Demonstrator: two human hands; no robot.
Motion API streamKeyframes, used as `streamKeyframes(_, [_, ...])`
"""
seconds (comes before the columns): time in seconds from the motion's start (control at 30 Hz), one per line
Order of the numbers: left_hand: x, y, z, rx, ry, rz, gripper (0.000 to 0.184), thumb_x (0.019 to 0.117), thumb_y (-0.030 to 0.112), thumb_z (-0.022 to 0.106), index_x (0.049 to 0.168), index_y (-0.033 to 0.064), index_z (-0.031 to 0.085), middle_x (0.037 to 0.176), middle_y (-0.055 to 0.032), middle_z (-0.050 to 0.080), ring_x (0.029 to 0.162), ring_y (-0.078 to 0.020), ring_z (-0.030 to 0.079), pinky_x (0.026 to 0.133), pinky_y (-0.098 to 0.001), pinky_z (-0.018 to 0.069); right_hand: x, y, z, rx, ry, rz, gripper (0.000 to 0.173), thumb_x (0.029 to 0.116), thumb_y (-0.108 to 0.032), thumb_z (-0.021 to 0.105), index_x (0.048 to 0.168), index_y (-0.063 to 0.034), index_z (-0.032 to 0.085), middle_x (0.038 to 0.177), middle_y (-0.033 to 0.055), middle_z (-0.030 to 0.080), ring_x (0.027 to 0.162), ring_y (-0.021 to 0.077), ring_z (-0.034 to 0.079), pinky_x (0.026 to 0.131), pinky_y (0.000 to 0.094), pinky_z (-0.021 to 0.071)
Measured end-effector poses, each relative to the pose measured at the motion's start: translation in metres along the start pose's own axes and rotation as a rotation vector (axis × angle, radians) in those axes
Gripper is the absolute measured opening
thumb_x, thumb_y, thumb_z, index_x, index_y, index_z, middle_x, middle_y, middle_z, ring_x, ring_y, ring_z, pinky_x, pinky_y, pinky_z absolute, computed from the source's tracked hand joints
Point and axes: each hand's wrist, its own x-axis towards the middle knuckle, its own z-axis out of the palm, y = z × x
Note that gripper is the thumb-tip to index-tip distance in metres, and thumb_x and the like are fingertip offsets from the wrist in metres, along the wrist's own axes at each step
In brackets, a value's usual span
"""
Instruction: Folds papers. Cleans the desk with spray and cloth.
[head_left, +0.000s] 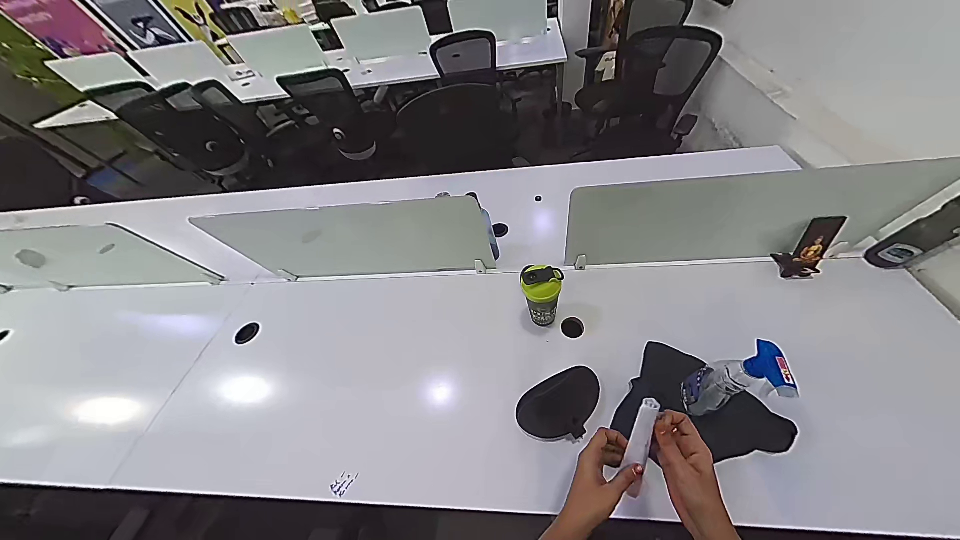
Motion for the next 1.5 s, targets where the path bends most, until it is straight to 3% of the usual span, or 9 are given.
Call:
streamKeyframes(0.13, [0.008, 0.022, 0.017, -0.120, 0.128, 0.093, 0.014, 0.0957, 0.000, 0.057, 0.109, -0.0041, 0.055, 0.094, 0.0029, 0.063, 0.086, 0.0017, 0.064, 0.083, -0.0190, 0.0548, -0.008, -0.007, 0.004, -0.105, -0.048, -0.141, 0.008, 0.0947, 0.000, 0.050, 0.100, -0.0063, 0.052, 0.100, -0.0082, 0.068, 0.087, -0.0069, 0.065, 0.078, 0.0113, 0.0547])
streamKeyframes(0.27, [0.014, 0.047, 0.028, -0.139, 0.253, 0.102, 0.014, 0.0972, 0.000, 0.054, 0.110, -0.0044, 0.059, 0.095, 0.0035, 0.066, 0.088, 0.0016, 0.065, 0.085, -0.0188, 0.0552, -0.009, -0.011, 0.005, -0.161, -0.081, -0.360, 0.008, 0.0955, -0.007, 0.059, 0.098, -0.0122, 0.054, 0.104, -0.0116, 0.064, 0.094, -0.0105, 0.061, 0.081, 0.0082, 0.0519])
streamKeyframes(0.37, [0.016, 0.053, 0.030, -0.098, 0.234, 0.181, 0.017, 0.0950, -0.002, 0.059, 0.111, -0.0071, 0.062, 0.099, 0.0023, 0.070, 0.091, 0.0015, 0.067, 0.087, -0.0189, 0.0558, -0.007, -0.017, -0.003, -0.207, -0.132, -0.439, 0.020, 0.0964, -0.016, 0.065, 0.114, -0.0136, 0.056, 0.108, -0.0134, 0.065, 0.096, -0.0097, 0.062, 0.084, 0.0104, 0.0529])
streamKeyframes(0.47, [0.016, 0.054, 0.030, -0.029, 0.182, 0.275, 0.022, 0.0903, -0.001, 0.068, 0.111, -0.0088, 0.065, 0.101, 0.0013, 0.074, 0.093, 0.0014, 0.069, 0.089, -0.0201, 0.0570, -0.004, -0.025, -0.014, -0.262, -0.225, -0.479, 0.040, 0.0951, -0.023, 0.069, 0.129, -0.0039, 0.062, 0.111, -0.0021, 0.065, 0.100, -0.0058, 0.061, 0.089, 0.0125, 0.0521])
streamKeyframes(0.63, [0.024, 0.060, 0.028, 0.094, 0.132, 0.370, 0.013, 0.0881, 0.007, 0.075, 0.095, 0.0086, 0.064, 0.095, 0.0077, 0.077, 0.092, 0.0030, 0.071, 0.085, -0.0179, 0.0574, 0.001, -0.043, -0.029, -0.256, -0.337, -0.418, 0.031, 0.0942, -0.028, 0.071, 0.125, -0.0218, 0.070, 0.123, -0.0070, 0.061, 0.116, -0.0042, 0.058, 0.098, 0.0156, 0.0514])
streamKeyframes(0.8, [0.041, 0.060, 0.020, 0.326, -0.014, 0.550, 0.015, 0.0945, 0.022, 0.071, 0.093, 0.0084, 0.066, 0.125, -0.0004, 0.068, 0.121, -0.0033, 0.061, 0.102, -0.0216, 0.0512, 0.013, -0.049, -0.045, -0.149, -0.452, -0.383, 0.023, 0.0955, -0.023, 0.070, 0.116, -0.0227, 0.059, 0.126, -0.0112, 0.067, 0.118, 0.0005, 0.062, 0.099, 0.0209, 0.0535])
streamKeyframes(1.0, [0.048, 0.067, 0.030, 0.305, -0.014, 0.539, 0.012, 0.0953, 0.016, 0.069, 0.098, 0.0044, 0.069, 0.094, 0.0030, 0.074, 0.093, 0.0046, 0.067, 0.087, -0.0151, 0.0541, 0.020, -0.058, -0.053, -0.058, -0.436, -0.310, 0.028, 0.0892, -0.020, 0.076, 0.116, -0.0237, 0.068, 0.108, -0.0174, 0.071, 0.100, -0.0050, 0.066, 0.090, 0.0168, 0.0561])
streamKeyframes(1.37, [0.063, 0.080, 0.033, 0.338, 0.132, 0.510, 0.007, 0.0913, 0.013, 0.072, 0.098, 0.0102, 0.072, 0.094, 0.0082, 0.076, 0.089, 0.0045, 0.069, 0.083, -0.0158, 0.0570, 0.040, -0.062, -0.066, 0.104, -0.450, -0.324, 0.014, 0.0811, -0.019, 0.084, 0.089, -0.0275, 0.075, 0.093, -0.0175, 0.072, 0.090, -0.0059, 0.067, 0.082, 0.0131, 0.0557])
streamKeyframes(1.5, [0.068, 0.086, 0.038, 0.644, 0.230, 0.671, 0.031, 0.0954, 0.026, 0.070, 0.121, 0.0105, 0.063, 0.126, -0.0021, 0.067, 0.126, -0.0047, 0.056, 0.107, -0.0225, 0.0427, 0.044, -0.069, -0.066, -0.101, -0.332, -0.461, 0.012, 0.0794, -0.019, 0.084, 0.082, -0.0159, 0.072, 0.087, -0.0119, 0.072, 0.088, -0.0074, 0.066, 0.082, 0.0109, 0.0538])
